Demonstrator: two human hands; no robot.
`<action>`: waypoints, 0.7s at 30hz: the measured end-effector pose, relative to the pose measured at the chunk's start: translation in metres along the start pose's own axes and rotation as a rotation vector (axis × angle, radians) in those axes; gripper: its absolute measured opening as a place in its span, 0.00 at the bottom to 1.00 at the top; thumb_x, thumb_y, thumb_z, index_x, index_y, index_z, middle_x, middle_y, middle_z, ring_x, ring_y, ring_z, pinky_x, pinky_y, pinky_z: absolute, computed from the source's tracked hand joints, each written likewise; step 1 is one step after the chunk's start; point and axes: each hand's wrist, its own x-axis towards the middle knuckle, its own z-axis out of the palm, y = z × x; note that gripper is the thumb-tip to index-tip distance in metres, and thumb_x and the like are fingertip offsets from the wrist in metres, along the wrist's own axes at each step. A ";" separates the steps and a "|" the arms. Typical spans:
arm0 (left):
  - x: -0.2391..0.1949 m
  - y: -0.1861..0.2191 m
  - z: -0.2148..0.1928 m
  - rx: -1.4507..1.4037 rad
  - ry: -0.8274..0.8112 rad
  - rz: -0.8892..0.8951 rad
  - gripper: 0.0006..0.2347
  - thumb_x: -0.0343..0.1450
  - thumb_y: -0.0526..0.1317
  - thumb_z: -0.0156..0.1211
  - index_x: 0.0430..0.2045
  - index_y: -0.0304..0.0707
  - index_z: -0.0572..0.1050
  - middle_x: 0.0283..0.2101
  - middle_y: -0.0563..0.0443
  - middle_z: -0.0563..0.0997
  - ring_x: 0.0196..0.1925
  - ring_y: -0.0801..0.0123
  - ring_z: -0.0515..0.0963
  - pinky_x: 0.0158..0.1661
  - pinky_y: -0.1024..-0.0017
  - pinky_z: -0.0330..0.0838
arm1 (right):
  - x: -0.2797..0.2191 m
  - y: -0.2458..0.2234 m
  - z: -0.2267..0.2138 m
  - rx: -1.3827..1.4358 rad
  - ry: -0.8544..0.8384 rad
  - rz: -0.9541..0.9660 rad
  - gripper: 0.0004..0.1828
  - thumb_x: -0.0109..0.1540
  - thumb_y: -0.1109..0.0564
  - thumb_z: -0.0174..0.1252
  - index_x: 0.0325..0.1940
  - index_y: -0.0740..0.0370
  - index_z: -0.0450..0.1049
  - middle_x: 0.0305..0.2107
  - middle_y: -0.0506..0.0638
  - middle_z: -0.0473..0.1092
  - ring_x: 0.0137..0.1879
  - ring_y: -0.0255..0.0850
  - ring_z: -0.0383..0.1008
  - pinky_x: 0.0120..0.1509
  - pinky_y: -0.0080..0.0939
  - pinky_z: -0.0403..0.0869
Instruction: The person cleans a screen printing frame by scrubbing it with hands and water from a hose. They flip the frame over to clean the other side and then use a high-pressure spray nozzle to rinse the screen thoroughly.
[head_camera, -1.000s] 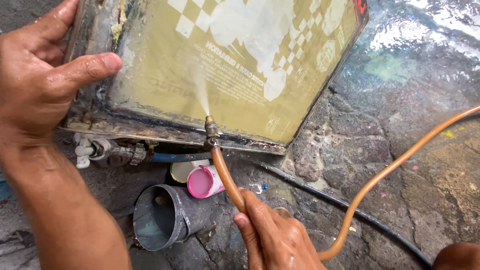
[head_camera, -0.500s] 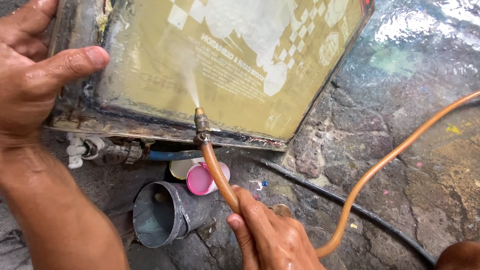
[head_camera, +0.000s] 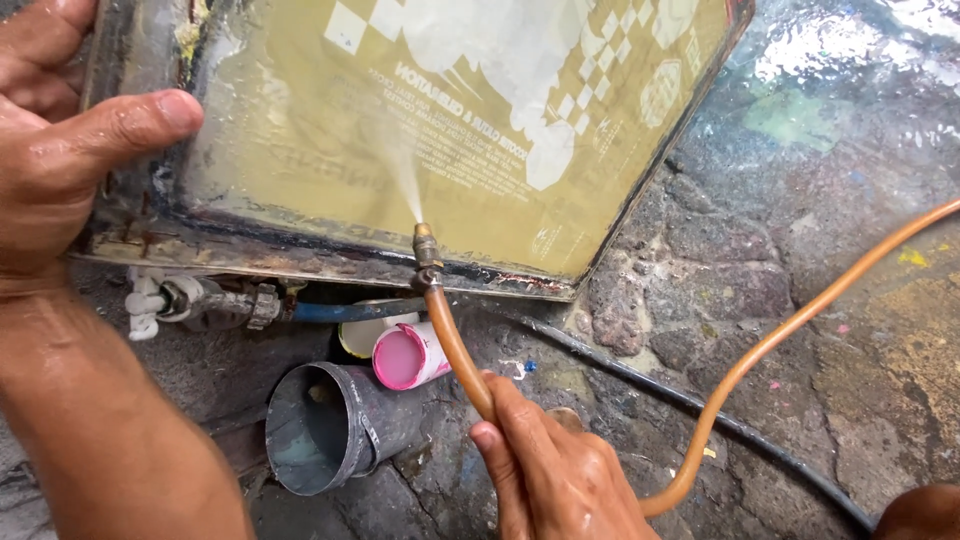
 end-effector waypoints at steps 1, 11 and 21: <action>0.001 -0.001 0.001 -0.008 0.002 -0.012 0.24 0.81 0.31 0.55 0.76 0.23 0.63 0.69 0.37 0.73 0.70 0.56 0.75 0.70 0.65 0.70 | -0.001 0.003 0.001 -0.005 0.015 0.003 0.18 0.68 0.55 0.51 0.61 0.62 0.69 0.42 0.51 0.80 0.25 0.43 0.75 0.27 0.43 0.72; -0.002 -0.012 -0.004 0.047 -0.014 0.019 0.25 0.83 0.32 0.54 0.77 0.21 0.62 0.70 0.33 0.73 0.71 0.50 0.76 0.71 0.63 0.70 | -0.008 0.013 0.003 -0.026 -0.012 0.077 0.18 0.68 0.53 0.51 0.60 0.60 0.70 0.33 0.50 0.78 0.26 0.44 0.75 0.29 0.44 0.72; -0.002 -0.019 -0.004 0.033 -0.035 0.048 0.24 0.84 0.28 0.52 0.79 0.20 0.58 0.73 0.28 0.69 0.75 0.43 0.72 0.72 0.58 0.68 | -0.012 0.013 0.006 -0.028 -0.010 0.047 0.20 0.68 0.54 0.52 0.63 0.62 0.69 0.35 0.50 0.78 0.25 0.44 0.77 0.28 0.46 0.72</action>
